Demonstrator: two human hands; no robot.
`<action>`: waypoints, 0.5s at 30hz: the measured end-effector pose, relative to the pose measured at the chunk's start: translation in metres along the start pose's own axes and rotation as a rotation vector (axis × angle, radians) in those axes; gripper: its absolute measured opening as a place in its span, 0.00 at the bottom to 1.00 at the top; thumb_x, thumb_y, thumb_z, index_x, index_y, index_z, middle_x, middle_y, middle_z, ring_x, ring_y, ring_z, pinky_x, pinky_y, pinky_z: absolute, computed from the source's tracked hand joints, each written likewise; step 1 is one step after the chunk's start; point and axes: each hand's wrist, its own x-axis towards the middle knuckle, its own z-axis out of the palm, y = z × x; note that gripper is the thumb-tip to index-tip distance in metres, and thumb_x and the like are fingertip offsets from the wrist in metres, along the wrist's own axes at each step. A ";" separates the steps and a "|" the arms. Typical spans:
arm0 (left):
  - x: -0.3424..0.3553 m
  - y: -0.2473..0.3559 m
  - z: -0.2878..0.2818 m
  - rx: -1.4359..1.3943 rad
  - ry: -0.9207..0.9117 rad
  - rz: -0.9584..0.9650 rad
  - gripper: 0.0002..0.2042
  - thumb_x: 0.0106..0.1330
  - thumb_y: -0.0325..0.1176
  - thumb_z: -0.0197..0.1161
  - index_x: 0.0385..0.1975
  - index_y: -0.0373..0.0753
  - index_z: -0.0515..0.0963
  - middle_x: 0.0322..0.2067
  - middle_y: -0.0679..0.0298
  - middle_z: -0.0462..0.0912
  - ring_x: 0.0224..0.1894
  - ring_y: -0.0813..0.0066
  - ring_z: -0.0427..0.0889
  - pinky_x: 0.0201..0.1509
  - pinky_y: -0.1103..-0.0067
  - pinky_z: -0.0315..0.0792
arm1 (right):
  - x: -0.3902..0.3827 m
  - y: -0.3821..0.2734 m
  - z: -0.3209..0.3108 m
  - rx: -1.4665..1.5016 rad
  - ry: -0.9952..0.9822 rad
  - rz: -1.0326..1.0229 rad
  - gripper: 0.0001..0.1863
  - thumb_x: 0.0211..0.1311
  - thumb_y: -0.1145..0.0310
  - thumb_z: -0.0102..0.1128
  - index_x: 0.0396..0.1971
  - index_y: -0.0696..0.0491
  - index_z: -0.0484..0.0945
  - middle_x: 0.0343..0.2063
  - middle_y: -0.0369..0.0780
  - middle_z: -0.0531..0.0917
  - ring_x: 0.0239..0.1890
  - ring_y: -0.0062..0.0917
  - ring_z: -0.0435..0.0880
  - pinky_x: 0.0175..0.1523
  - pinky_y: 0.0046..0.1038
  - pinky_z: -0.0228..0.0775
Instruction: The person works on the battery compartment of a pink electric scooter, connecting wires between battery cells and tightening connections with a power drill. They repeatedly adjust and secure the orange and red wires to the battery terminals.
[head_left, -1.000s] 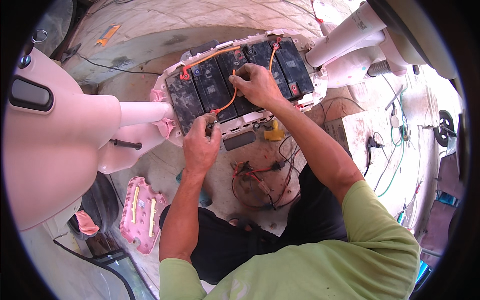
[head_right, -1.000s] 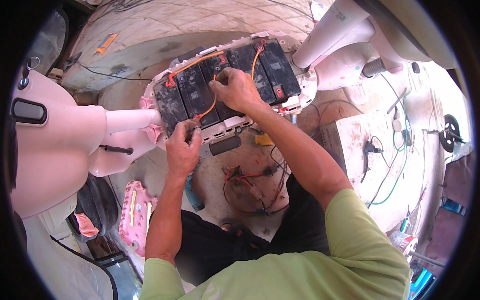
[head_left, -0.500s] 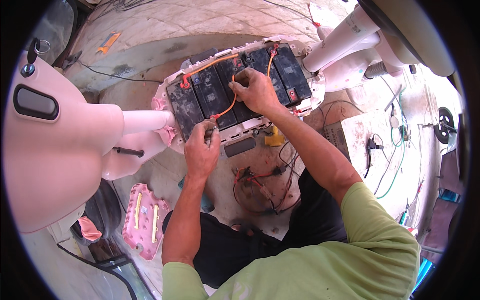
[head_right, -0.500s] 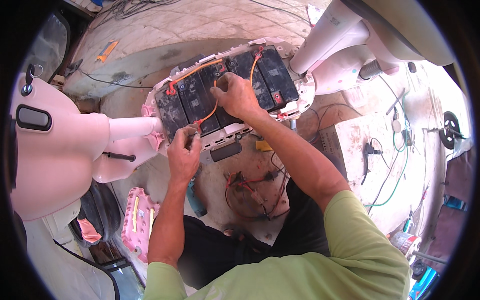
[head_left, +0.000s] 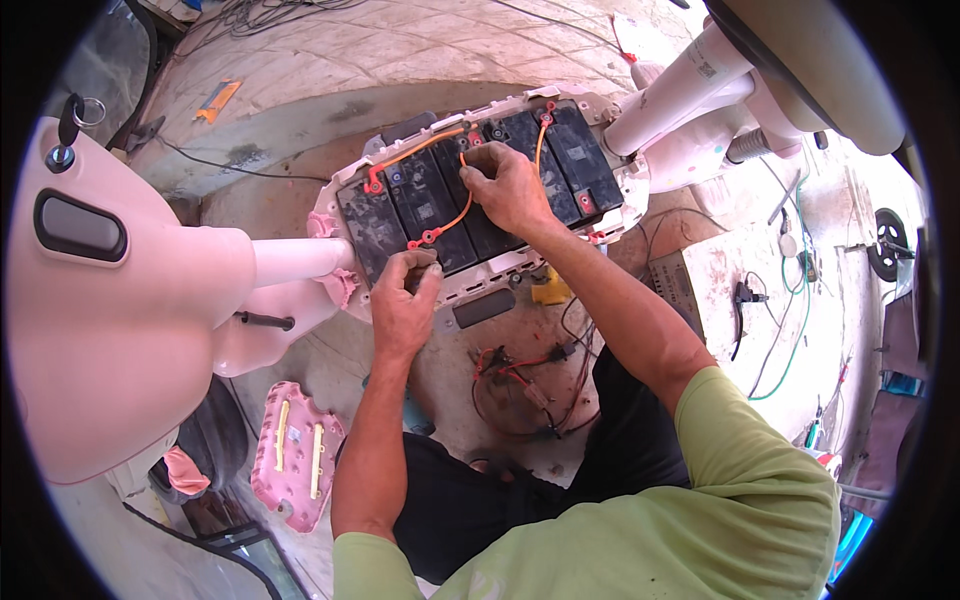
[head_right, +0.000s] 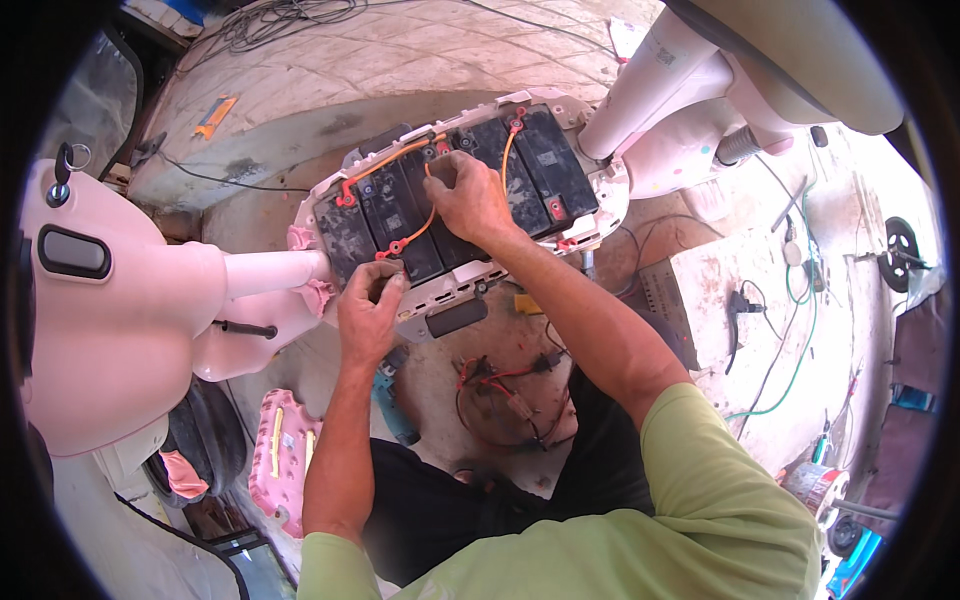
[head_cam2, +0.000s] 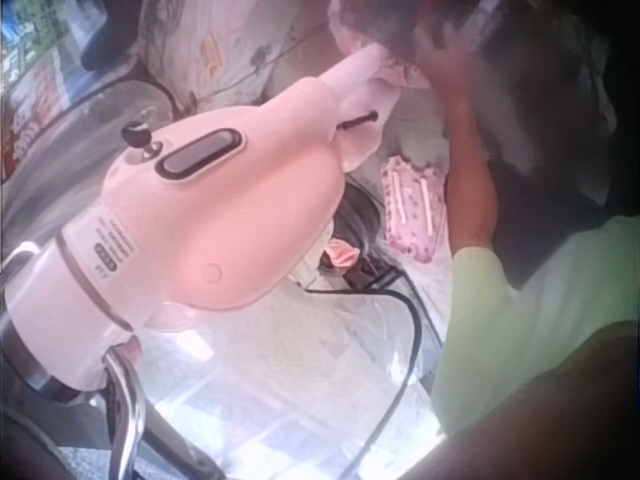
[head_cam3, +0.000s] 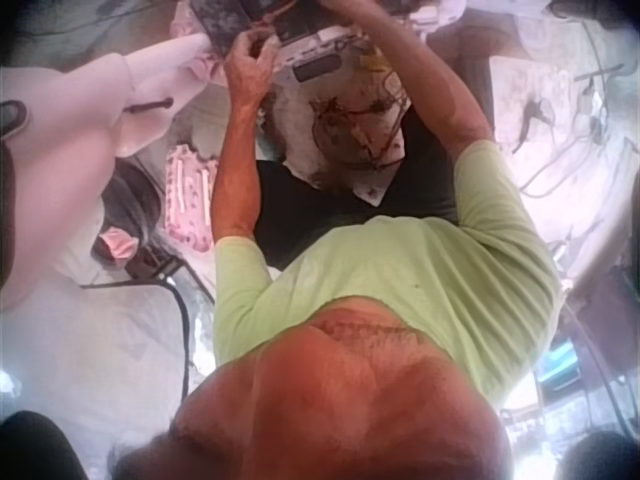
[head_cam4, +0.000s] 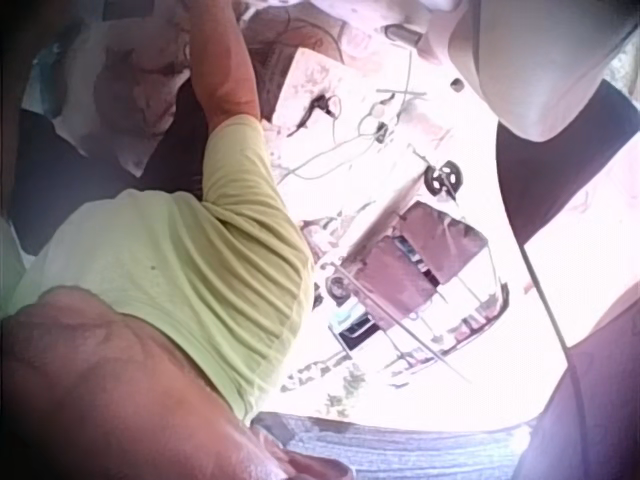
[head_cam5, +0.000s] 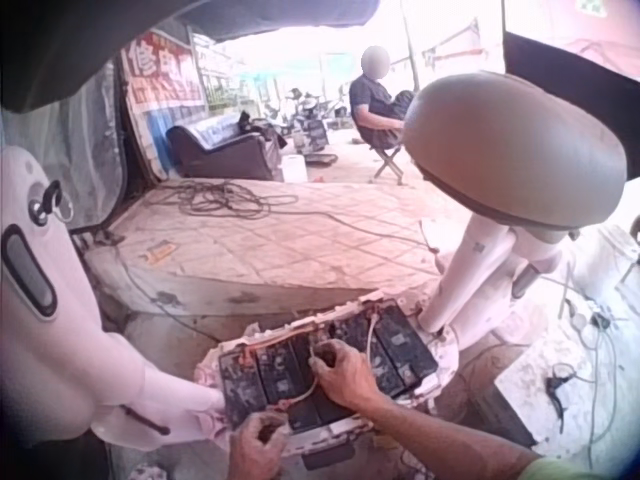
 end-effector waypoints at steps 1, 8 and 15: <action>0.001 0.002 0.000 0.007 -0.008 0.003 0.09 0.73 0.28 0.69 0.49 0.32 0.84 0.41 0.61 0.91 0.43 0.77 0.87 0.53 0.75 0.81 | 0.003 0.004 0.002 0.065 0.000 0.013 0.20 0.69 0.64 0.70 0.53 0.63 0.87 0.38 0.47 0.93 0.39 0.31 0.94 0.48 0.34 0.85; 0.006 0.012 -0.010 -0.177 0.002 -0.154 0.09 0.76 0.30 0.68 0.49 0.33 0.84 0.40 0.65 0.90 0.40 0.80 0.88 0.49 0.80 0.80 | 0.005 -0.037 -0.019 0.409 -0.301 0.294 0.15 0.78 0.70 0.63 0.57 0.58 0.88 0.29 0.29 0.81 0.27 0.11 0.76 0.31 0.19 0.69; 0.009 0.027 -0.019 -0.369 0.098 -0.045 0.08 0.78 0.27 0.67 0.52 0.34 0.83 0.41 0.64 0.89 0.40 0.78 0.89 0.45 0.80 0.80 | -0.007 -0.058 -0.031 0.234 -0.472 0.078 0.15 0.74 0.68 0.65 0.51 0.59 0.91 0.33 0.32 0.87 0.35 0.15 0.80 0.42 0.23 0.74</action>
